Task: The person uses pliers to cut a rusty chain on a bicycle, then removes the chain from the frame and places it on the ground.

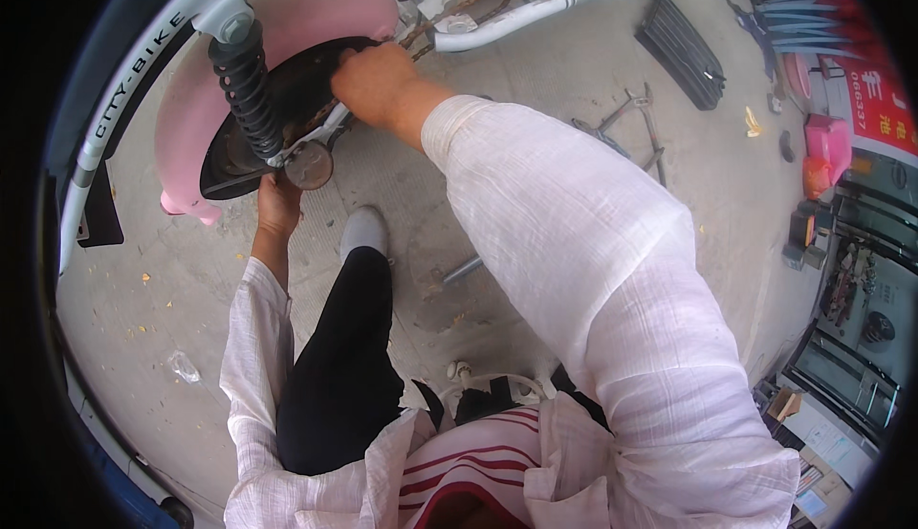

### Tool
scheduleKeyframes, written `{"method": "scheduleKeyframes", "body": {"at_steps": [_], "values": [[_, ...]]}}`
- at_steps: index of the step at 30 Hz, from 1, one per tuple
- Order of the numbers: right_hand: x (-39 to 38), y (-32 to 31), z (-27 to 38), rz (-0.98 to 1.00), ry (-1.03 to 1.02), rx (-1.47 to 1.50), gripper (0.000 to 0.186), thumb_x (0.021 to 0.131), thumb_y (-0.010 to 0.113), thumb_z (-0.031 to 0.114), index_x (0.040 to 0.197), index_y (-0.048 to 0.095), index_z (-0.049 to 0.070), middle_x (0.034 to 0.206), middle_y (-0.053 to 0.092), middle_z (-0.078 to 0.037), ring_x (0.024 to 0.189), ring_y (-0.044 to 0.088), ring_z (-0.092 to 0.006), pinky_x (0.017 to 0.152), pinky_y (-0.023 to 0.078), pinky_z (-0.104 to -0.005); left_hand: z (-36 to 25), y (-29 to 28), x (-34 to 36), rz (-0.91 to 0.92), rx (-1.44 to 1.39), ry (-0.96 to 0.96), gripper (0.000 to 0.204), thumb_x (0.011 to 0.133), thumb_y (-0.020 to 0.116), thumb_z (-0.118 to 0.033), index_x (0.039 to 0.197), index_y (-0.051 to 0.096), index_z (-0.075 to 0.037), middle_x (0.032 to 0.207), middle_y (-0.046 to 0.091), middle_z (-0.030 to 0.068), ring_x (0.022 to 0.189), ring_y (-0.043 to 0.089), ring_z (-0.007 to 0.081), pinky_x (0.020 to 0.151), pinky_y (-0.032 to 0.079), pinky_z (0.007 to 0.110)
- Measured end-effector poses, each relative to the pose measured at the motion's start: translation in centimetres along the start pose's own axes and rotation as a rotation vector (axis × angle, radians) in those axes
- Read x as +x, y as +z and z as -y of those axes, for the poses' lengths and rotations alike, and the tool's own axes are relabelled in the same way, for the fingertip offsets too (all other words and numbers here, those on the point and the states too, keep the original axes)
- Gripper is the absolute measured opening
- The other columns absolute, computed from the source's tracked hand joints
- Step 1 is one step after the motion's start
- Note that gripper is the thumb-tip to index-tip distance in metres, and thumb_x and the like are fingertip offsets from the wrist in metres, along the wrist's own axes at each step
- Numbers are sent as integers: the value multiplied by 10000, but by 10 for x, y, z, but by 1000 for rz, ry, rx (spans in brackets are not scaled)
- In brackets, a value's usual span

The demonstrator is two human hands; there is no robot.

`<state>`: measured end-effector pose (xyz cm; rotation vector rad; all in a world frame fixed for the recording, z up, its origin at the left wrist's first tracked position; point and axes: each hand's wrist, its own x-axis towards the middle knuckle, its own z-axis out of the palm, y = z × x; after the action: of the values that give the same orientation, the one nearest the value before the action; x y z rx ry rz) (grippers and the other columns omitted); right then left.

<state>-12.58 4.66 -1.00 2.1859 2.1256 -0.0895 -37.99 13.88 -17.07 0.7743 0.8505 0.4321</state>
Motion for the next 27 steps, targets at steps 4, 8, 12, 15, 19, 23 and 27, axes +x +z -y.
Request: {"method": "scheduleKeyframes", "body": {"at_steps": [4,8,12,15,19,23,27], "values": [[6,-14,5,-154,90,106,245,798,546,96,1035,608,88,949,636,-126,828,666,-297,635,545,-409,7,-19,-4,13,-94,26,375,944,455,-221,1263,492,-26,1249,545,86,1154,494,193,992,379,325],[-2,-10,6,-12,81,36,260,800,544,101,1053,605,107,1014,622,-128,822,666,-297,633,542,-414,-4,-4,-17,19,216,171,332,892,509,-226,1163,542,-37,1152,551,42,1063,519,165,975,378,348],[-3,-6,4,56,74,-20,292,800,539,98,1085,594,127,1077,601,-130,821,664,-299,632,536,-426,-19,-6,-28,-75,296,285,181,878,581,-103,1043,599,-31,1011,602,16,941,539,110,897,391,254],[-1,0,3,-45,80,-13,314,798,530,85,1097,589,163,1049,606,-135,813,659,-305,625,528,-436,-21,-6,-35,-193,283,363,130,886,643,-130,974,618,-38,925,617,-8,870,533,75,819,404,227],[-7,-11,-1,-239,91,116,246,854,504,122,1084,570,182,1013,611,-110,817,635,-337,638,506,-452,-27,1,-42,-219,263,414,136,887,645,-125,990,616,-41,934,620,5,859,544,79,797,421,223],[-9,-23,-17,-280,82,146,169,915,498,178,1074,554,168,1012,622,-77,868,608,-350,678,485,-454,-40,16,-41,-102,146,423,164,885,621,-65,1046,607,-33,964,626,18,889,567,91,829,444,238],[-10,-27,-21,-262,111,233,145,909,517,171,1045,558,143,1001,625,-89,894,602,-349,699,478,-441,-44,16,-42,-89,219,417,205,879,600,-27,1085,597,-15,986,633,34,908,577,100,848,452,250]]}}
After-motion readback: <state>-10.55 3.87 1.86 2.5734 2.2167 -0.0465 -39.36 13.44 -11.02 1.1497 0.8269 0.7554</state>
